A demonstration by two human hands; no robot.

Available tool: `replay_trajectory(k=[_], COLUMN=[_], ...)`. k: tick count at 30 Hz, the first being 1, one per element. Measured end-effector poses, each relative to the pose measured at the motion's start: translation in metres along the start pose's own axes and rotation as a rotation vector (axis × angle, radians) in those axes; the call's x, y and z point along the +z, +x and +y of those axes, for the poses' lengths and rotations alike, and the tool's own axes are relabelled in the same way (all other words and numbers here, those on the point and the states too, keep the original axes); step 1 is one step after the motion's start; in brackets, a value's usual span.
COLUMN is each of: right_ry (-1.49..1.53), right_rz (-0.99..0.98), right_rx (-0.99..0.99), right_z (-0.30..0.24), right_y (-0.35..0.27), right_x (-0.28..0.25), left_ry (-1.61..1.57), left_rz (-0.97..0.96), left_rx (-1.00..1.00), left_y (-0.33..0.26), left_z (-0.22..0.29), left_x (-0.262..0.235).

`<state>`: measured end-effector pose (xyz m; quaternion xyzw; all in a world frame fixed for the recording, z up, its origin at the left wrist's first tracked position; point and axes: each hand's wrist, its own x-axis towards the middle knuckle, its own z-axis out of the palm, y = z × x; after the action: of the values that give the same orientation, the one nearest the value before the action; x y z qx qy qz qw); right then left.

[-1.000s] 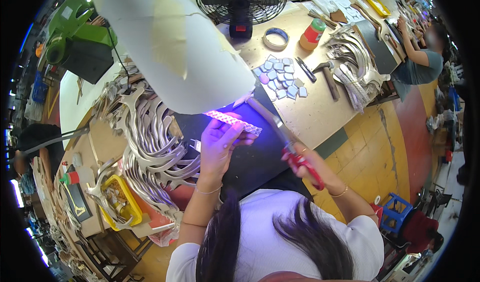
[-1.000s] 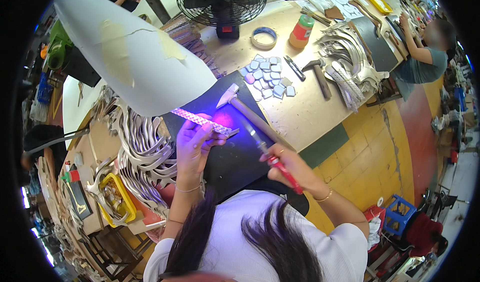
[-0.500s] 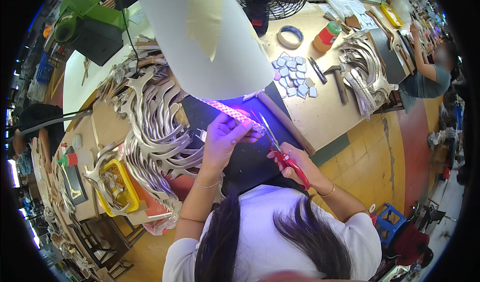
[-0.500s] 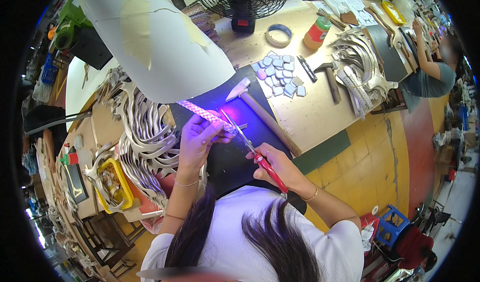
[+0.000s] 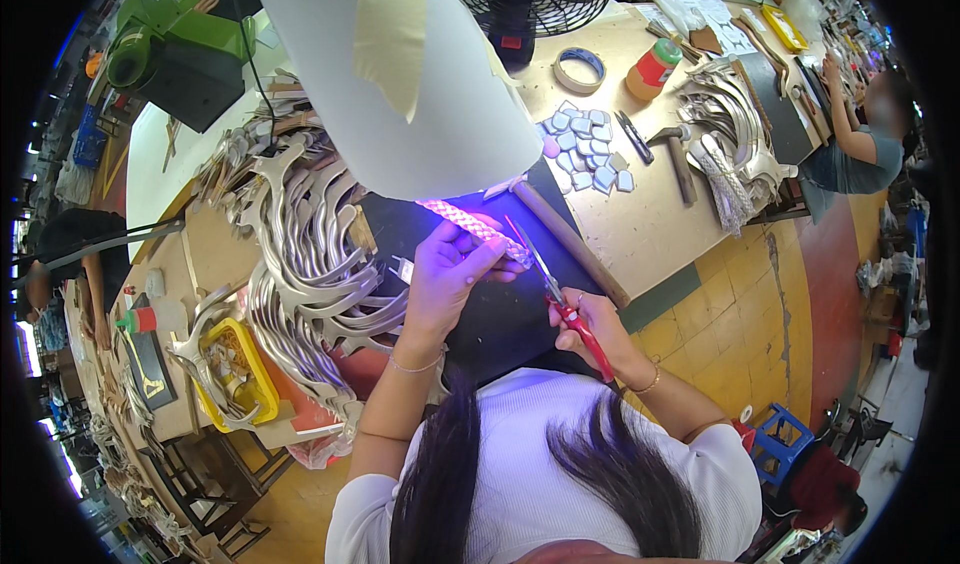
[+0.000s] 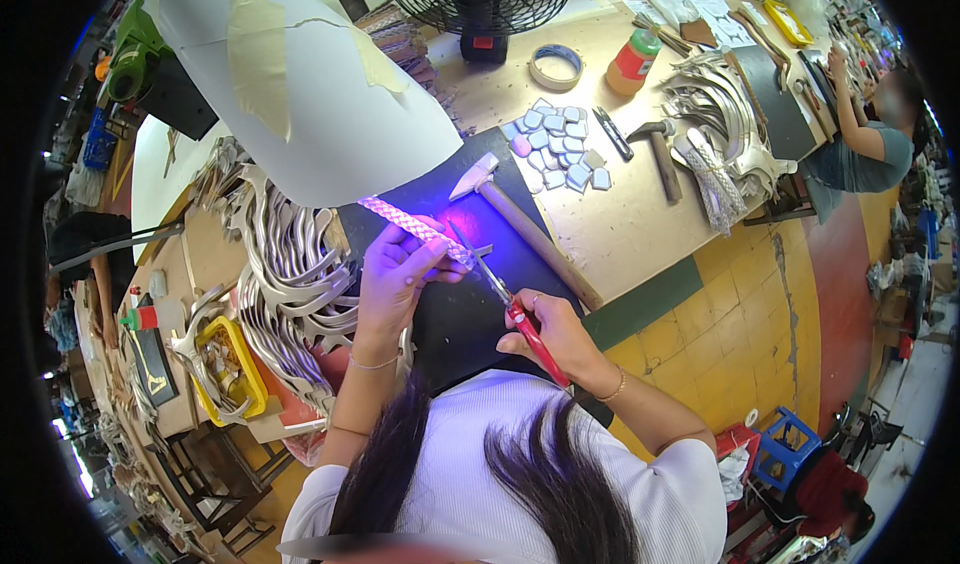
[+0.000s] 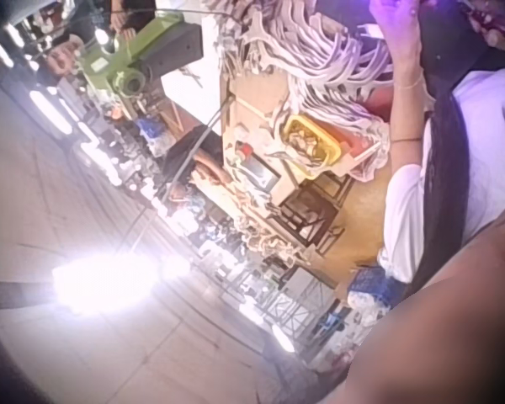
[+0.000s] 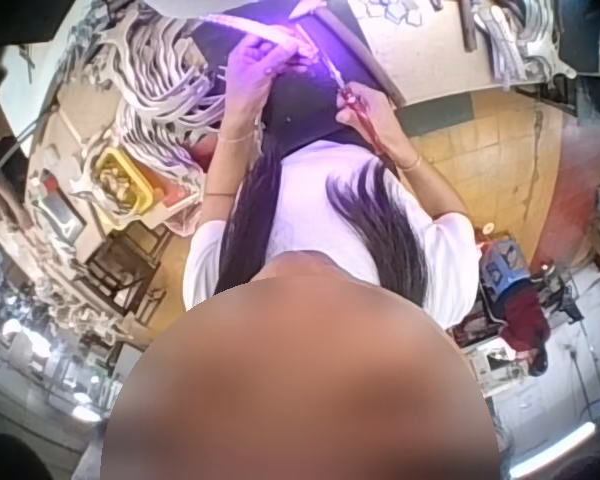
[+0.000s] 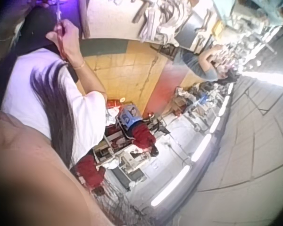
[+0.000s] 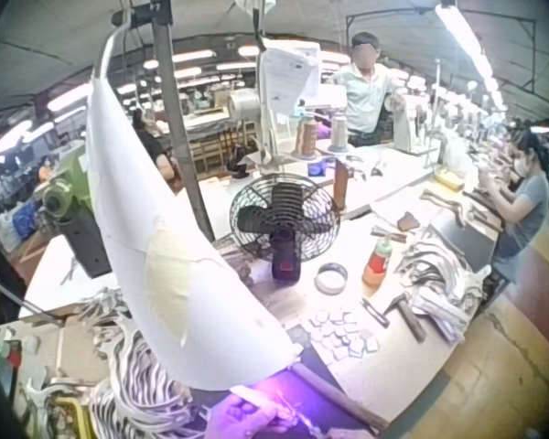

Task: The person assembles decorative metal parts by cutting a silver braided strip with scissors, placing it on a curved metal piece, and securing it with small white adhesive pads. The person repeatedly measures, cuts, and adheres the strip along the metal frame in a workshop setting.

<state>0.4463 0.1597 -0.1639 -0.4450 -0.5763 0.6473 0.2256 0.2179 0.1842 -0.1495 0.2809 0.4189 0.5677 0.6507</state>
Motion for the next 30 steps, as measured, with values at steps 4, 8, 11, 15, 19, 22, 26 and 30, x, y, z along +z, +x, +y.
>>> replay_trajectory(k=[4, 8, 11, 15, 19, 22, 26, 30], right_ry=[-0.039, 0.025, 0.140, -0.058, -0.058, -0.065, -0.062, -0.082], right_rz=[0.033, 0.019, -0.173, -0.283, -0.377, -0.393, -0.395, -0.382], right_rx=[0.026, 0.006, 0.114, 0.096, 0.046, 0.043, 0.025, 0.025], right_z=[0.001, -0.001, -0.006, -0.014, -0.021, -0.024, -0.026, -0.027], right_y=[0.000, 0.002, -0.002, -0.006, -0.007, -0.005, -0.003, -0.003], right_x=[0.000, -0.004, -0.017, -0.032, -0.037, -0.036, -0.033, -0.033], left_ry=[-0.044, -0.111, -0.018, -0.035, -0.064, -0.024, -0.035, -0.055], left_rz=[-0.002, 0.050, 0.021, -0.063, -0.193, -0.213, -0.241, -0.259], left_rx=[-0.010, 0.067, 0.123, 0.125, 0.050, 0.042, 0.032, 0.032], left_y=[0.000, 0.001, 0.005, 0.008, 0.003, 0.002, 0.003, 0.005], left_z=[0.002, 0.000, 0.003, 0.015, 0.018, 0.019, 0.018, 0.016], left_x=[-0.004, -0.007, -0.013, -0.023, -0.022, -0.023, -0.026, -0.026])
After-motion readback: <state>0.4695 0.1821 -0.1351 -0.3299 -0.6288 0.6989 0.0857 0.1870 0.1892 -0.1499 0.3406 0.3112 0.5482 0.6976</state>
